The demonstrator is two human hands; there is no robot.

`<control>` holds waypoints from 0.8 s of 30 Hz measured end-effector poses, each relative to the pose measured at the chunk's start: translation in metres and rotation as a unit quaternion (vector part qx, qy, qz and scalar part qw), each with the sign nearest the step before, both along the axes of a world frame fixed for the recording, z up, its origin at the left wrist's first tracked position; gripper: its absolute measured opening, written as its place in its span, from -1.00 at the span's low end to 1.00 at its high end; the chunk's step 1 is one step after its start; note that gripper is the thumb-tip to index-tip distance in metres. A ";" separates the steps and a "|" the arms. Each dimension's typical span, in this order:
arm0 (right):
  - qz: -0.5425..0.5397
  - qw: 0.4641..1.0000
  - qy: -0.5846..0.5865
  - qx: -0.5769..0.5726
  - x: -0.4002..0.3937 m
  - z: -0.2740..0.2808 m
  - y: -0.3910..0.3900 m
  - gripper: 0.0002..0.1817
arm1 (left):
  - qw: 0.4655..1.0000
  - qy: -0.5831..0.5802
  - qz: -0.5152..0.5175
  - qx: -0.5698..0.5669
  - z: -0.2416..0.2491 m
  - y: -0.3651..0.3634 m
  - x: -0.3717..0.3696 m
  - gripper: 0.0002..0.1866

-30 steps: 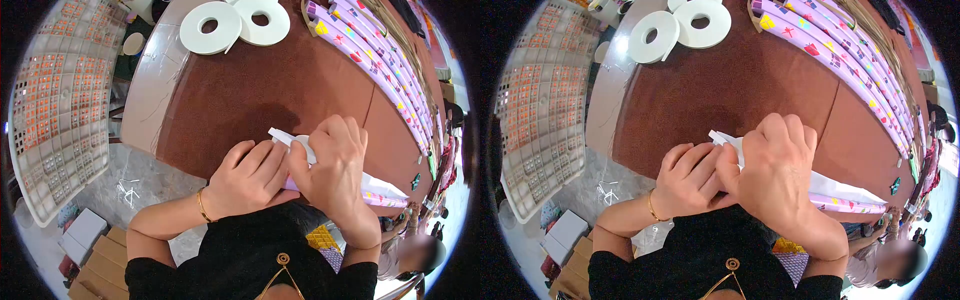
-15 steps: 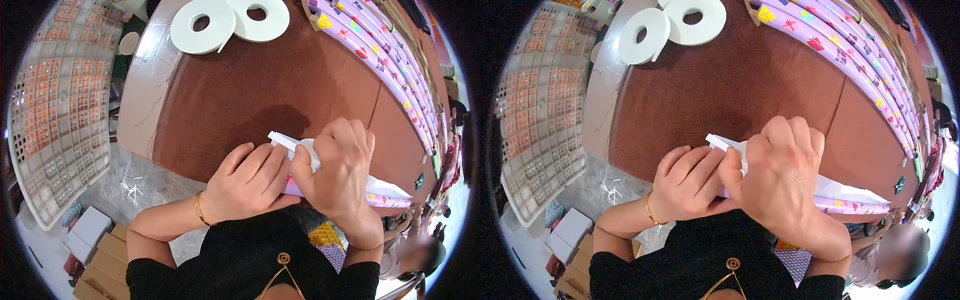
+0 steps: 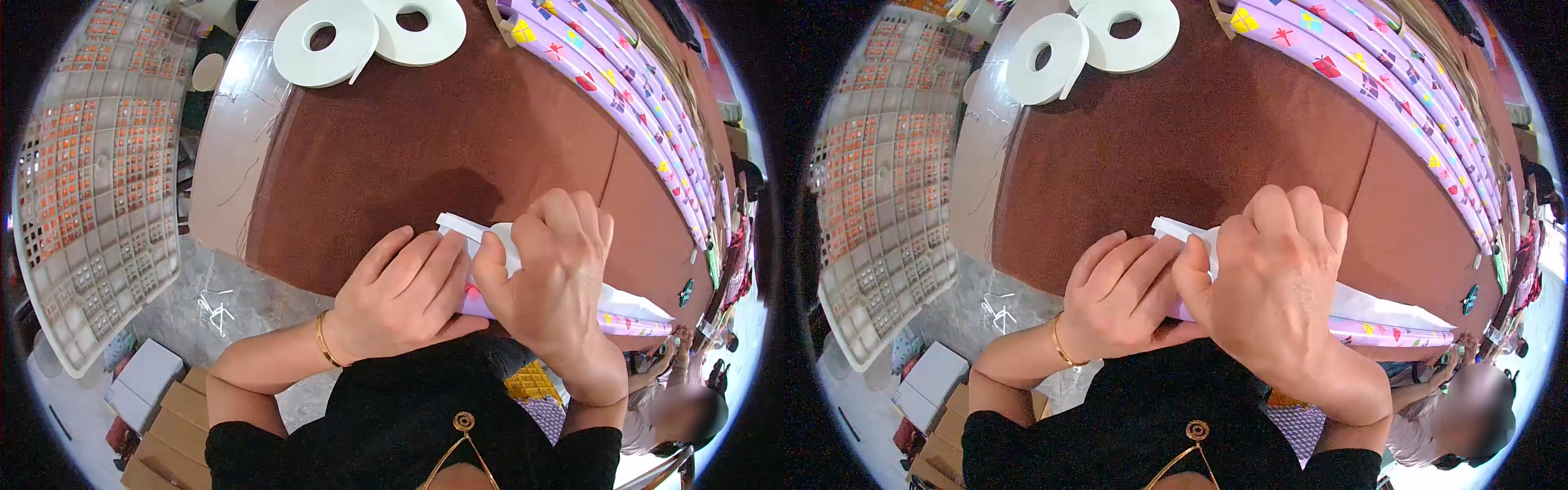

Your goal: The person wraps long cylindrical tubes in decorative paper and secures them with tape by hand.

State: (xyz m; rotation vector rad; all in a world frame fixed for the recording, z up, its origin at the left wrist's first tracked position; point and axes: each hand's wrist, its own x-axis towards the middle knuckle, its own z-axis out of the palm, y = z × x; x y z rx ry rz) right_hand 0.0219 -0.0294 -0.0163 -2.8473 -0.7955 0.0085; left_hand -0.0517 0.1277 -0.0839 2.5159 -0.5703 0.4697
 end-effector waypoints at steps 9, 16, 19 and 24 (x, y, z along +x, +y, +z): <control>-0.016 0.991 -0.070 0.111 0.018 0.009 0.003 -0.85 | 0.999 0.044 -0.017 -0.005 0.012 0.001 0.002 -0.42; -0.051 0.953 -0.134 0.265 0.025 -0.003 -0.007 -0.81 | 0.999 -0.003 -0.021 0.047 0.003 0.005 -0.004 -0.43; -0.045 0.944 -0.148 0.291 0.024 -0.011 -0.014 -0.78 | 0.998 0.004 -0.026 0.059 0.005 0.001 -0.006 -0.42; -0.043 0.944 -0.148 0.292 0.023 -0.020 -0.014 -0.76 | 0.998 0.015 -0.016 0.064 0.004 0.001 -0.006 -0.41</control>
